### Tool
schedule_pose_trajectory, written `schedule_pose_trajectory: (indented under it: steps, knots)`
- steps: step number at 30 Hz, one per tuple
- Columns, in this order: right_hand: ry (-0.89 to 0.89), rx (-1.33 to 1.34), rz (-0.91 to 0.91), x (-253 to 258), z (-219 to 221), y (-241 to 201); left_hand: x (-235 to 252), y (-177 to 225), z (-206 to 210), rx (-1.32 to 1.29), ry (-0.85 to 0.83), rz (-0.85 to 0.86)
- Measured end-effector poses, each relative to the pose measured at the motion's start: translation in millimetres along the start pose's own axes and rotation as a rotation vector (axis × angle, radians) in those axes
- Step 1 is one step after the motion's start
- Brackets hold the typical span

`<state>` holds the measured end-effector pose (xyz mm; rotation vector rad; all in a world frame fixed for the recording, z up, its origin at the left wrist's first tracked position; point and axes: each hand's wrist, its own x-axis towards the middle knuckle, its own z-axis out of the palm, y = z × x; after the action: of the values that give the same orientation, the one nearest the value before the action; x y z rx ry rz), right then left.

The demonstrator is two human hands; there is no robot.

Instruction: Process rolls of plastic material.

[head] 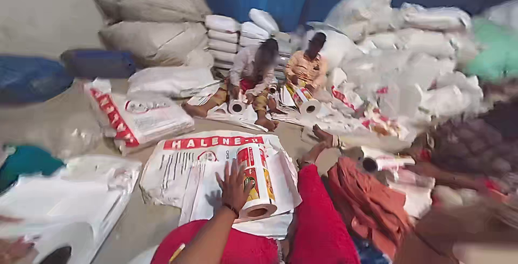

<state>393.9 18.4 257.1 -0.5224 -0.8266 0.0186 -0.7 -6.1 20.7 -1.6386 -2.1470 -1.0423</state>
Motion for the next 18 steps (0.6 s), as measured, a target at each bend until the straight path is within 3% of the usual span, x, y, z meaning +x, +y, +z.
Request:
schedule_pose_trajectory:
  steps: [1, 2, 5, 8, 10, 12, 14, 18]
  knots:
    - [-0.084, -0.008, 0.053, -28, 8, 5, 9, -7, -5, 0.005, 0.041, -0.073]
    - [-0.427, -0.114, -0.118, -42, -9, 35, 12, -16, -8, 0.013, 0.05, -0.174]
    - [-0.544, -0.385, -0.271, -108, 28, 70, 13, -37, -11, -0.023, 0.029, -0.563]
    - [-0.747, -0.566, -0.291, -168, 17, 110, 16, -49, -15, -0.034, 0.036, -0.772]
    - [-0.948, -0.722, -0.135, -201, -7, 146, 17, -51, -15, -0.041, 0.014, -0.813]
    - [-1.091, -0.935, 0.198, -214, -16, 168, 17, -49, -16, -0.007, -0.05, -0.849]
    - [-1.049, -0.983, 0.426, -201, -9, 184, 22, -48, -13, -0.013, -0.122, -0.878]
    - [-0.864, -0.849, 0.566, -190, -12, 190, 26, -57, -6, -0.191, -0.149, -0.841]
